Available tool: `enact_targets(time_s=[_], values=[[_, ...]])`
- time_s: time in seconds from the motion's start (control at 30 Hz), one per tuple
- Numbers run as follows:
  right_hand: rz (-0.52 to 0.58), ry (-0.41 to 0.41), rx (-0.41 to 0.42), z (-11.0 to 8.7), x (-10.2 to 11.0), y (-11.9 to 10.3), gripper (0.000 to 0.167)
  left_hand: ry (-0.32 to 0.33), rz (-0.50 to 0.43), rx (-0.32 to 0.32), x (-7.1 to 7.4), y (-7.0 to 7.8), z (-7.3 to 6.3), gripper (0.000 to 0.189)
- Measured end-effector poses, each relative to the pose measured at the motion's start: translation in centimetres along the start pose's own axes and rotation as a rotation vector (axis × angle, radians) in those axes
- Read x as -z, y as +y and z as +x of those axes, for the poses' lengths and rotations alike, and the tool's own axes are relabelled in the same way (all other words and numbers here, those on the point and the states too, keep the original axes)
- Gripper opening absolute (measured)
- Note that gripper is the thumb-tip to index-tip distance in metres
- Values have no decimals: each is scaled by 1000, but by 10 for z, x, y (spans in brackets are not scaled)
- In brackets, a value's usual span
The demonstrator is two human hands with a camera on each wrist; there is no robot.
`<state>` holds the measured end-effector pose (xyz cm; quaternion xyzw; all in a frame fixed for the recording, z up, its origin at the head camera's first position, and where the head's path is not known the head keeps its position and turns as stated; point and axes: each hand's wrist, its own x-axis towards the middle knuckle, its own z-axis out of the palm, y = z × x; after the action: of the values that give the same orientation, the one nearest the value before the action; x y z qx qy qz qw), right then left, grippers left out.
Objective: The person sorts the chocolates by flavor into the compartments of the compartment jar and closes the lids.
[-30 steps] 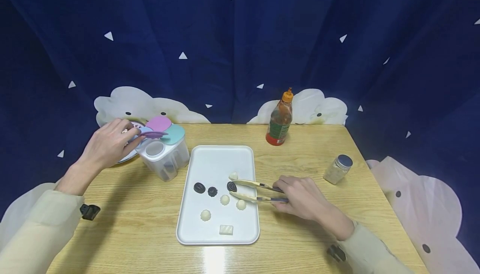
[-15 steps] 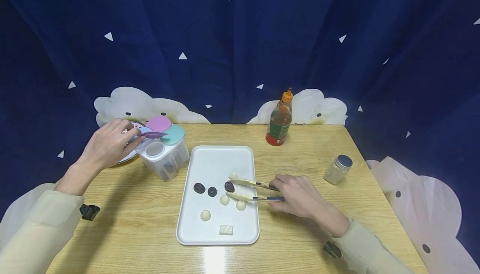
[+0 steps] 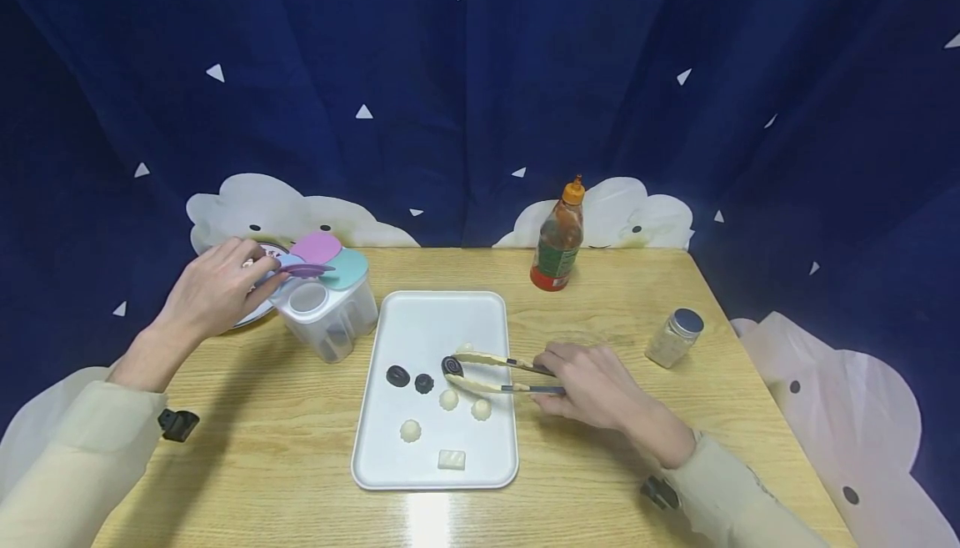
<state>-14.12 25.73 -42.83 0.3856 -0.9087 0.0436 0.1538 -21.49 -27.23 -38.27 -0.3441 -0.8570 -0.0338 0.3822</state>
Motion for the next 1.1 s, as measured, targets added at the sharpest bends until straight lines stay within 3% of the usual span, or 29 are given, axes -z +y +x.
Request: enact_targets(time_s=[0.23, 0.53, 0.9, 1.1], values=[[12, 32, 18, 23, 14, -4, 39, -9, -1, 5, 0, 0, 0, 54], [20, 116, 104, 73, 31, -17, 42, -6, 3, 5, 2, 1, 0, 59], [56, 199, 159, 136, 33, -33, 42, 17, 17, -10, -1, 1, 0, 61], [74, 190, 153, 161, 32, -41, 41, 24, 29, -13, -1, 1, 1, 61]])
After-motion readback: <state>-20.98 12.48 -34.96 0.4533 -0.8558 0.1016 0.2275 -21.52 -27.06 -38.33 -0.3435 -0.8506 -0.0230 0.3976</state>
